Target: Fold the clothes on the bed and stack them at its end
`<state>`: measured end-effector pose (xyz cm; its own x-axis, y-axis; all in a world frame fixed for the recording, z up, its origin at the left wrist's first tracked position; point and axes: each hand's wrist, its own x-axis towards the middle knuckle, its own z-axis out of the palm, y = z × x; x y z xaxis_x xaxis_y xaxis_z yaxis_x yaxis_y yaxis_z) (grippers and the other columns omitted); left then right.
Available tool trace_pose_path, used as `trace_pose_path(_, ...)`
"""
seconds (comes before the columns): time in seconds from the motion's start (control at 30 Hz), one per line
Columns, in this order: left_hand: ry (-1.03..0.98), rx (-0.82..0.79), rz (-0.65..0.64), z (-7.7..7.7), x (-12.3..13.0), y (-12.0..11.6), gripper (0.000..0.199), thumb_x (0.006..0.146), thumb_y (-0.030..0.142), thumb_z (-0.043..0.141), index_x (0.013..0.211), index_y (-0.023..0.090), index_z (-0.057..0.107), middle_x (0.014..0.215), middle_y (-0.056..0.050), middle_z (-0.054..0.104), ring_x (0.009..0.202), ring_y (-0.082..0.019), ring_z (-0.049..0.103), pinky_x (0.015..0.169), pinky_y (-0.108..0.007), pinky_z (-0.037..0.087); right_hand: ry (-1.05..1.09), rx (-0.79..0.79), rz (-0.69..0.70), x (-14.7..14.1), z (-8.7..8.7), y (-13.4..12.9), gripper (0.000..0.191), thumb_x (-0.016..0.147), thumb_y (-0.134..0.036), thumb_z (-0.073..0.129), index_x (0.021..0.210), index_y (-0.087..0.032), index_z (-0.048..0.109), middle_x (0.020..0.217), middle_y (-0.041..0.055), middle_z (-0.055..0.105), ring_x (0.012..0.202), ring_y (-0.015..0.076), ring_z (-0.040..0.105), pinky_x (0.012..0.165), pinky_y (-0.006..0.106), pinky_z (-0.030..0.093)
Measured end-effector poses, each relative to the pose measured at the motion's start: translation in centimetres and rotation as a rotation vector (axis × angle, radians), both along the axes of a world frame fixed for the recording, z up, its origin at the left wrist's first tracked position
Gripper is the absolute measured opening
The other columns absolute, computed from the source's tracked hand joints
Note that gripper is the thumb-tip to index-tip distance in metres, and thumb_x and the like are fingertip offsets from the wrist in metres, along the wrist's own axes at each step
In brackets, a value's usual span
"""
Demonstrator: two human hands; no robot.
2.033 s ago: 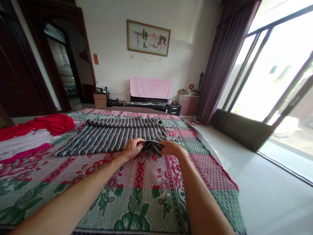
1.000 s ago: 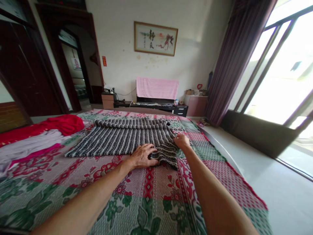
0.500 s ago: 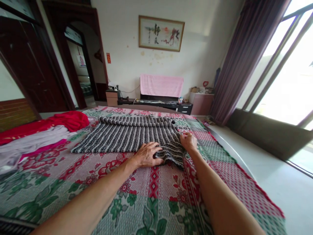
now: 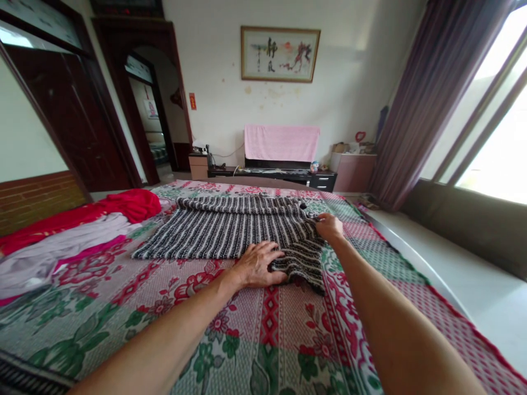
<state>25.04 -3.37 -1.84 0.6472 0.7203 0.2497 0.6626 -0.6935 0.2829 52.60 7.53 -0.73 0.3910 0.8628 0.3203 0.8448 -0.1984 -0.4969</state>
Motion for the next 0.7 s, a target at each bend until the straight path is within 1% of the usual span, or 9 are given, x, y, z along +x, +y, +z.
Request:
trace_pose_path(0.1, 0.008, 0.01, -0.003, 0.0, 0.0, 0.0, 0.062, 0.077, 0.065, 0.052, 0.127, 0.027, 0.056, 0.146, -0.008, 0.044, 0.134, -0.032, 0.037, 0.106, -0.055, 0.033, -0.035, 0.032, -0.045, -0.4, -1.1, -0.4, 0.045, 0.076, -0.018, 0.053, 0.119, -0.015, 0.064, 0.102, 0.0107, 0.071, 0.094, 0.0238, 0.064, 0.082, 0.032, 0.047)
trace_pose_path(0.2, 0.01, 0.014, -0.004, 0.1, 0.0, -0.1, 0.061, 0.078, 0.065, 0.052, 0.126, 0.027, 0.057, 0.146, -0.008, 0.045, 0.133, -0.032, 0.038, 0.105, -0.054, 0.034, -0.056, 0.077, -0.068, -1.0, -1.8, -1.2, 0.048, 0.075, -0.021, 0.054, 0.122, -0.012, 0.061, 0.108, 0.0147, 0.067, 0.102, 0.0275, 0.06, 0.087, 0.036, 0.046)
trace_pose_path(0.3, -0.001, 0.022, -0.004, 0.1, -0.1, -0.1, 0.061, 0.077, 0.063, 0.054, 0.126, 0.027, 0.057, 0.145, -0.008, 0.046, 0.133, -0.031, 0.039, 0.105, -0.052, 0.034, -0.042, 0.164, -0.09, -1.4, -1.7, -2.2, 0.048, 0.076, -0.026, 0.055, 0.121, -0.012, 0.062, 0.113, 0.0167, 0.063, 0.104, 0.0276, 0.058, 0.091, 0.036, 0.045)
trace_pose_path(0.37, -0.02, 0.034, -0.003, -0.1, 0.0, -0.1, 0.062, 0.076, 0.062, 0.056, 0.127, 0.026, 0.057, 0.144, -0.009, 0.047, 0.132, -0.031, 0.04, 0.104, -0.051, 0.036, -0.041, 0.231, -0.05, -1.8, -1.3, -3.1, 0.04, 0.078, -0.024, 0.051, 0.114, -0.014, 0.067, 0.114, 0.0145, 0.063, 0.103, 0.0254, 0.059, 0.093, 0.035, 0.044)
trace_pose_path(0.43, -0.051, 0.062, -0.002, -0.1, 0.2, -0.1, 0.063, 0.076, 0.061, 0.058, 0.127, 0.025, 0.057, 0.141, -0.008, 0.05, 0.129, -0.03, 0.044, 0.103, -0.049, 0.038, -0.053, 0.283, 0.05, -2.4, -0.9, -4.2, 0.034, 0.079, -0.021, 0.047, 0.103, -0.017, 0.071, 0.109, 0.0104, 0.067, 0.1, 0.023, 0.061, 0.094, 0.033, 0.044)
trace_pose_path(0.5, -0.09, 0.094, -0.001, -0.1, 0.2, -0.2, 0.059, 0.078, 0.058, 0.058, 0.125, 0.024, 0.058, 0.134, -0.008, 0.056, 0.122, -0.028, 0.051, 0.101, -0.045, 0.041, -0.069, 0.274, 0.187, -3.2, -0.4, -5.3, 0.031, 0.078, -0.018, 0.046, 0.092, -0.02, 0.073, 0.101, 0.0064, 0.071, 0.096, 0.0213, 0.063, 0.092, 0.032, 0.045)
trace_pose_path(0.6, -0.115, 0.114, 0.028, 0.3, -0.6, -0.3, 0.046, 0.087, 0.05, 0.05, 0.12, 0.021, 0.061, 0.121, -0.008, 0.064, 0.114, -0.023, 0.057, 0.099, -0.038, 0.044, -0.063, 0.131, 0.418, -4.2, 0.2, -6.7, 0.028, 0.072, -0.015, 0.048, 0.082, -0.021, 0.073, 0.087, 0.002, 0.073, 0.086, 0.0193, 0.066, 0.086, 0.03, 0.048)
trace_pose_path(0.67, -0.07, 0.111, 0.05, 0.7, -2.2, -0.1, 0.038, 0.089, 0.043, 0.048, 0.115, 0.019, 0.064, 0.115, -0.008, 0.066, 0.111, -0.023, 0.059, 0.098, -0.036, 0.045, -0.037, 0.023, 0.547, -4.3, 0.6, -7.4, 0.031, 0.067, -0.011, 0.048, 0.08, -0.021, 0.074, 0.082, 0.0006, 0.073, 0.081, 0.0184, 0.067, 0.082, 0.03, 0.05)
trace_pose_path(0.7, -0.032, 0.106, 0.056, 1.0, -3.3, 0.1, 0.035, 0.088, 0.04, 0.05, 0.111, 0.019, 0.066, 0.113, -0.008, 0.066, 0.11, -0.023, 0.06, 0.098, -0.036, 0.046, -0.018, -0.015, 0.606, -4.1, 0.7, -7.7, 0.033, 0.064, -0.01, 0.047, 0.079, -0.021, 0.073, 0.083, 0.0004, 0.074, 0.081, 0.0183, 0.067, 0.082, 0.03, 0.051)
